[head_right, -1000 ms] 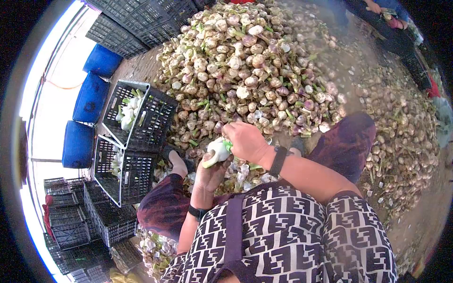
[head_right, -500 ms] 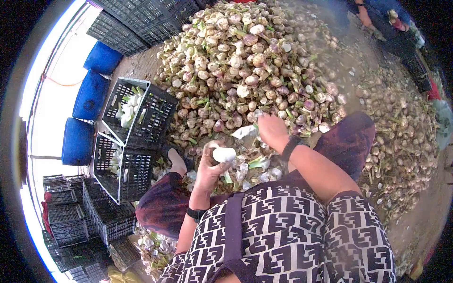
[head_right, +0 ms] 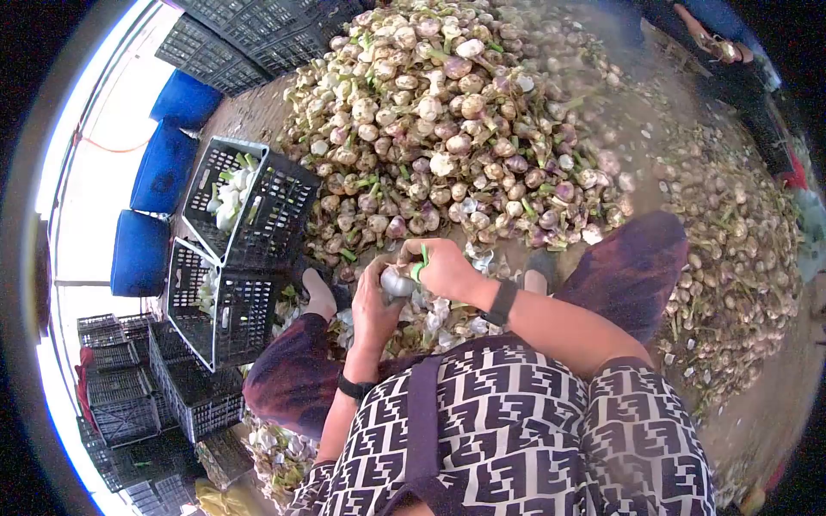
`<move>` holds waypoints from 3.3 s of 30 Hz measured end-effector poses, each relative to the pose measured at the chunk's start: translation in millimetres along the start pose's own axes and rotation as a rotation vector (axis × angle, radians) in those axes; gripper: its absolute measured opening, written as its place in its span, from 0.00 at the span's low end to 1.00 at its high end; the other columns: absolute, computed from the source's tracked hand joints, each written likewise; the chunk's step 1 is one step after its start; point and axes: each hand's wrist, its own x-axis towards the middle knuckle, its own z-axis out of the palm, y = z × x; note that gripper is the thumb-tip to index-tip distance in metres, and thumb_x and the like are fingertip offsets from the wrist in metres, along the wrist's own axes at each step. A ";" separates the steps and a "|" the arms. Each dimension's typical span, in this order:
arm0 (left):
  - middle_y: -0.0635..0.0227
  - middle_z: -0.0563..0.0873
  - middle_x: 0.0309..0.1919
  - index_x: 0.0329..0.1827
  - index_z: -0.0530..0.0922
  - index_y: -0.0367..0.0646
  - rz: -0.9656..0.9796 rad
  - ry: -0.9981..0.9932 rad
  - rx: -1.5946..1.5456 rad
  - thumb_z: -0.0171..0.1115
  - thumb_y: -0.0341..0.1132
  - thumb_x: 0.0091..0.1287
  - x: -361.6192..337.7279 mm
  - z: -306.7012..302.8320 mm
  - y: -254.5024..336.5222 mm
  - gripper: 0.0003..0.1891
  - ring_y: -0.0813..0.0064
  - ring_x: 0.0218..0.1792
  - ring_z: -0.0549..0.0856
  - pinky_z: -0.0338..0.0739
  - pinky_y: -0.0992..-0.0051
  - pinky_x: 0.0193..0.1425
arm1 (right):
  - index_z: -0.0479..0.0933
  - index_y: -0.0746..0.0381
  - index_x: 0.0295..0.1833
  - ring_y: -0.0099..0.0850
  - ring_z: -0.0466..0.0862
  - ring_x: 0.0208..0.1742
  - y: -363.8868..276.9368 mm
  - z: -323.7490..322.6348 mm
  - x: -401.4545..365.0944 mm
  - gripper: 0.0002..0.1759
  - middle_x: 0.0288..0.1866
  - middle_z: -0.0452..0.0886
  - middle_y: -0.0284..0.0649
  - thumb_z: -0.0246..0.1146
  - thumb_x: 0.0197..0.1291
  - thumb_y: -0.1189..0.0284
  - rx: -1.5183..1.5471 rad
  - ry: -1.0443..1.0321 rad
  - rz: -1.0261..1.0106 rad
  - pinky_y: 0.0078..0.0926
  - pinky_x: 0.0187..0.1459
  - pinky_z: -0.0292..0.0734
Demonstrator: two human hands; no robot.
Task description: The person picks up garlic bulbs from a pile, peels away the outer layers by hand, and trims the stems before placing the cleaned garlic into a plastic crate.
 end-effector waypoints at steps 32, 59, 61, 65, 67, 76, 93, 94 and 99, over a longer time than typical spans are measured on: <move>0.66 0.76 0.48 0.60 0.65 0.39 -0.766 -0.201 -0.958 0.54 0.28 0.66 -12.2 18.5 -28.8 0.19 0.74 0.46 0.78 0.74 0.77 0.50 | 0.74 0.65 0.48 0.47 0.80 0.44 201.8 -57.2 32.7 0.19 0.40 0.80 0.53 0.56 0.50 0.69 -0.638 0.127 0.667 0.43 0.44 0.75; 0.67 0.77 0.50 0.63 0.64 0.39 -0.266 0.058 -1.138 0.63 0.26 0.59 -8.2 3.9 -7.6 0.28 0.79 0.49 0.77 0.73 0.78 0.51 | 0.73 0.69 0.46 0.26 0.78 0.38 -11.6 11.5 -2.4 0.14 0.36 0.80 0.41 0.62 0.57 0.72 0.158 0.074 0.024 0.24 0.40 0.73; 0.67 0.77 0.49 0.62 0.65 0.40 -0.329 0.002 -1.390 0.59 0.30 0.62 -11.3 2.9 -9.3 0.24 0.78 0.47 0.78 0.74 0.78 0.50 | 0.72 0.70 0.47 0.34 0.79 0.41 -21.6 8.0 -5.3 0.16 0.38 0.79 0.48 0.62 0.56 0.73 -0.048 0.100 -0.141 0.28 0.42 0.73; 0.67 0.78 0.47 0.58 0.68 0.40 -0.499 -0.073 -1.619 0.49 0.42 0.69 -11.1 -3.5 -0.8 0.19 0.75 0.42 0.79 0.75 0.76 0.45 | 0.70 0.70 0.51 0.45 0.79 0.47 -35.1 -9.7 -2.0 0.20 0.46 0.77 0.55 0.61 0.52 0.75 -0.365 -0.014 -0.280 0.33 0.47 0.73; 0.61 0.79 0.45 0.54 0.70 0.40 -0.595 -0.136 -1.764 0.41 0.51 0.70 -6.7 -0.1 -7.2 0.24 0.70 0.40 0.80 0.77 0.73 0.42 | 0.69 0.70 0.55 0.47 0.78 0.48 -26.3 -15.5 2.2 0.24 0.48 0.76 0.53 0.59 0.50 0.78 -0.446 0.011 -0.281 0.33 0.51 0.72; 0.67 0.78 0.40 0.57 0.68 0.40 -0.552 -0.096 -1.702 0.60 0.46 0.61 2.0 2.8 2.7 0.25 0.74 0.38 0.78 0.72 0.78 0.38 | 0.73 0.68 0.49 0.35 0.82 0.41 -27.0 -5.6 1.9 0.15 0.41 0.80 0.48 0.55 0.54 0.80 -0.196 0.254 -0.060 0.27 0.42 0.76; 0.63 0.78 0.45 0.53 0.70 0.39 -0.543 -0.058 -1.761 0.51 0.49 0.67 0.1 8.3 -4.6 0.22 0.69 0.47 0.78 0.74 0.69 0.52 | 0.76 0.61 0.38 0.43 0.77 0.38 -24.1 2.7 -0.9 0.11 0.34 0.79 0.42 0.60 0.45 0.75 -0.434 0.185 -0.345 0.37 0.40 0.73; 0.62 0.78 0.45 0.52 0.70 0.37 -0.531 -0.048 -1.733 0.51 0.48 0.67 -0.4 8.1 -6.6 0.22 0.70 0.45 0.78 0.74 0.71 0.51 | 0.75 0.62 0.36 0.42 0.75 0.36 -21.4 5.2 1.0 0.12 0.31 0.77 0.41 0.59 0.40 0.77 -0.468 0.249 -0.430 0.37 0.40 0.71; 0.61 0.79 0.43 0.53 0.69 0.35 -0.623 -0.028 -1.675 0.53 0.45 0.67 -6.0 5.8 -5.8 0.21 0.71 0.43 0.79 0.74 0.72 0.47 | 0.73 0.63 0.34 0.39 0.75 0.37 -31.4 -1.1 -2.6 0.12 0.31 0.75 0.41 0.56 0.38 0.77 -0.701 0.210 -0.535 0.32 0.41 0.69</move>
